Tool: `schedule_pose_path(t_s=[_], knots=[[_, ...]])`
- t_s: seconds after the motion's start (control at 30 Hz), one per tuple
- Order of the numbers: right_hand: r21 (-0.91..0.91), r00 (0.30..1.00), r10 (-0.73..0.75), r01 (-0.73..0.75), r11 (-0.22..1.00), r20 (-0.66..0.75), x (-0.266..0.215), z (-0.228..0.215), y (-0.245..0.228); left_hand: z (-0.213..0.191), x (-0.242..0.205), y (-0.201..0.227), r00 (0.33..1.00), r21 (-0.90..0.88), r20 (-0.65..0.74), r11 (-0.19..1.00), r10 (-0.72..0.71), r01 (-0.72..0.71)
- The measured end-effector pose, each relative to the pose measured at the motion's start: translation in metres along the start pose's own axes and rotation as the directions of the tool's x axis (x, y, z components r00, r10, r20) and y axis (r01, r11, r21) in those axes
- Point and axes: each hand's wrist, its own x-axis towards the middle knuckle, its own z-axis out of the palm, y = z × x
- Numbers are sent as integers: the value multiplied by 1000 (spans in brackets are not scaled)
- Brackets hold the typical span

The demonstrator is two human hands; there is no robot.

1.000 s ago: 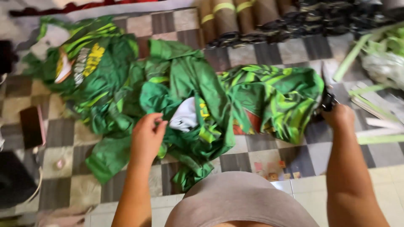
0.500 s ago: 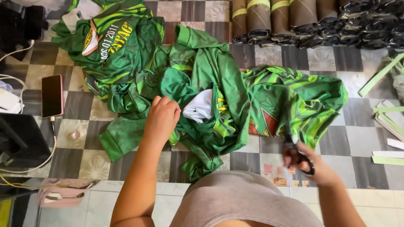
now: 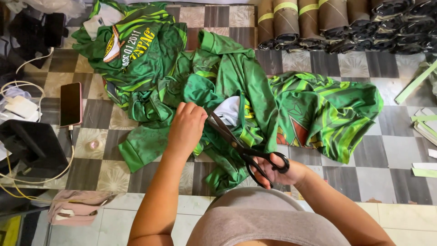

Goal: Folding green jerseys into rolls and securing them with white labels or tape.

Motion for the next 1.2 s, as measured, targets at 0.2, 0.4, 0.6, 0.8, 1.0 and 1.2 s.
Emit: schedule_pose_path(t_s=[0.2,0.4,0.6,0.8,1.0,1.2], knots=[[-13,998,-40,39,999,-58,32,12,-4,-3,-9,11,1000,-80,5,997,-17,18],[-10,997,-48,47,999,-65,42,24,-3,-5,-15,14,1000,-119,-9,993,-10,9],[-4,990,-95,95,995,-100,44,9,17,-6,-27,7,999,-197,-30,980,-42,35],[-157,918,-342,315,936,-200,15,11,-3,-35,-86,-3,914,-322,384,908,-132,266],[-633,779,-543,254,731,-315,-61,4,-39,-71,-129,-1,56,5,998,853,-40,523],[-596,254,-545,-208,776,-799,-143,-23,-32,-43,-49,-21,615,-344,766,688,-188,638]])
